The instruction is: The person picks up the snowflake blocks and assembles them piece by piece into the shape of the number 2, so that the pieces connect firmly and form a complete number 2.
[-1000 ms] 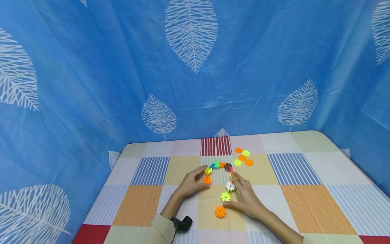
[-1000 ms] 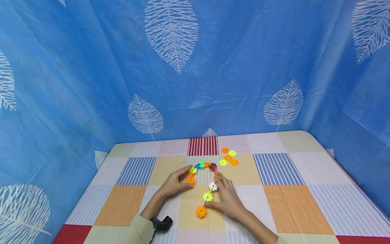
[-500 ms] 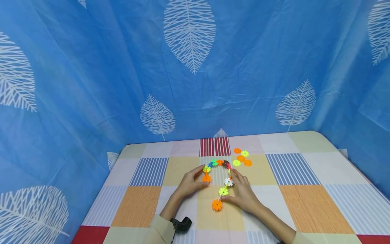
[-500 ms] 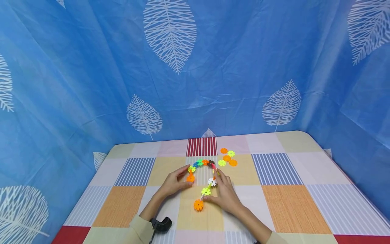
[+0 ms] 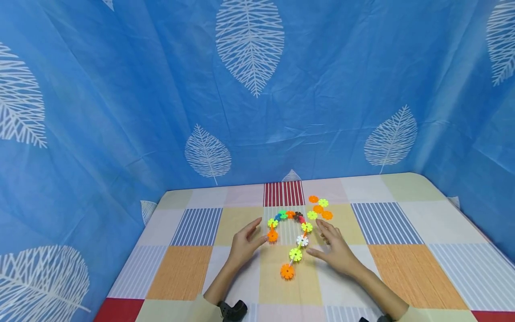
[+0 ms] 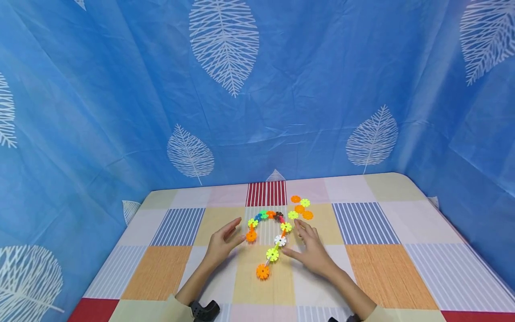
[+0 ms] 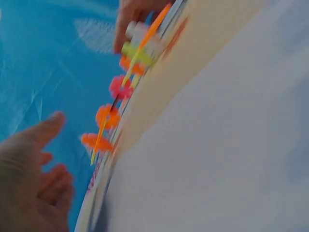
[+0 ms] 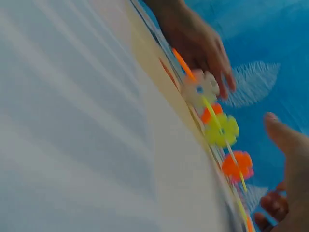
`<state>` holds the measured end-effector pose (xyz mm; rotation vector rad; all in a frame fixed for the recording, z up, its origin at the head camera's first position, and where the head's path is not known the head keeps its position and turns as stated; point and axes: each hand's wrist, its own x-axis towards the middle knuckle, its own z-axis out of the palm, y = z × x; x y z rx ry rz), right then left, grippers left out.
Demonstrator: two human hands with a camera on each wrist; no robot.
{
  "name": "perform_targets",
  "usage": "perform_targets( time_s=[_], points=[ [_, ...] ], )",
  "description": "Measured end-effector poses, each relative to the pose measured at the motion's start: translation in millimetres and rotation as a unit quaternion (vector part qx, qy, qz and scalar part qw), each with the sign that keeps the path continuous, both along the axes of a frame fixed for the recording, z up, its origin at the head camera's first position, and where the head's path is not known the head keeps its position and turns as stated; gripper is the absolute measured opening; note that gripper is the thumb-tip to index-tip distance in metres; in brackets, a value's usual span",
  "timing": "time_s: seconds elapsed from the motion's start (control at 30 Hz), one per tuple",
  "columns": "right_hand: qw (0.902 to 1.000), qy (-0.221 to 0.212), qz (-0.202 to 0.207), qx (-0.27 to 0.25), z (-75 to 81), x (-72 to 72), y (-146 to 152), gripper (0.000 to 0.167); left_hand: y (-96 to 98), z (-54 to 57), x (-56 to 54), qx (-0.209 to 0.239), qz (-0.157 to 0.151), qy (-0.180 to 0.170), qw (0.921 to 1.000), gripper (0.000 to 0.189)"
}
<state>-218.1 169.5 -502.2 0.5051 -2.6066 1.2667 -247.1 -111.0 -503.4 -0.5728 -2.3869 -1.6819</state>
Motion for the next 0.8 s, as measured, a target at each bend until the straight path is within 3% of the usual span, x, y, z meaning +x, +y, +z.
perform_targets(
  time_s=[0.1, 0.17, 0.3, 0.47, 0.63, 0.8],
  points=[
    [0.9977, 0.037, -0.039, -0.041, 0.4, -15.7, 17, 0.065, 7.3, 2.6, 14.8, 0.049, -0.037, 0.032, 0.9976, 0.05],
    [0.9951, 0.054, -0.07, -0.044, -0.5, -27.6, 27, 0.057, 13.1, 2.1, 24.2, 0.05, -0.074, 0.045, 0.995, 0.05],
    [0.992, 0.059, -0.112, -0.004, -6.4, -48.1, 39, 0.05, 21.6, -0.9, 40.0, -0.012, -0.13, 0.049, 0.9903, 0.062],
    [0.9888, 0.057, -0.128, 0.05, -13.4, -62.5, 43, 0.042, 24.6, -4.0, 49.4, -0.121, -0.126, 0.057, 0.983, 0.072],
    [0.9869, 0.06, -0.144, 0.043, -17.0, -63.8, 41, 0.026, 25.6, -6.1, 50.7, -0.15, -0.122, 0.067, 0.9789, 0.066],
    [0.9826, 0.085, -0.152, 0.065, -18.9, -64.8, 38, 0.036, 27.7, -7.2, 50.4, -0.174, -0.106, 0.064, 0.9769, 0.06]
  ],
)
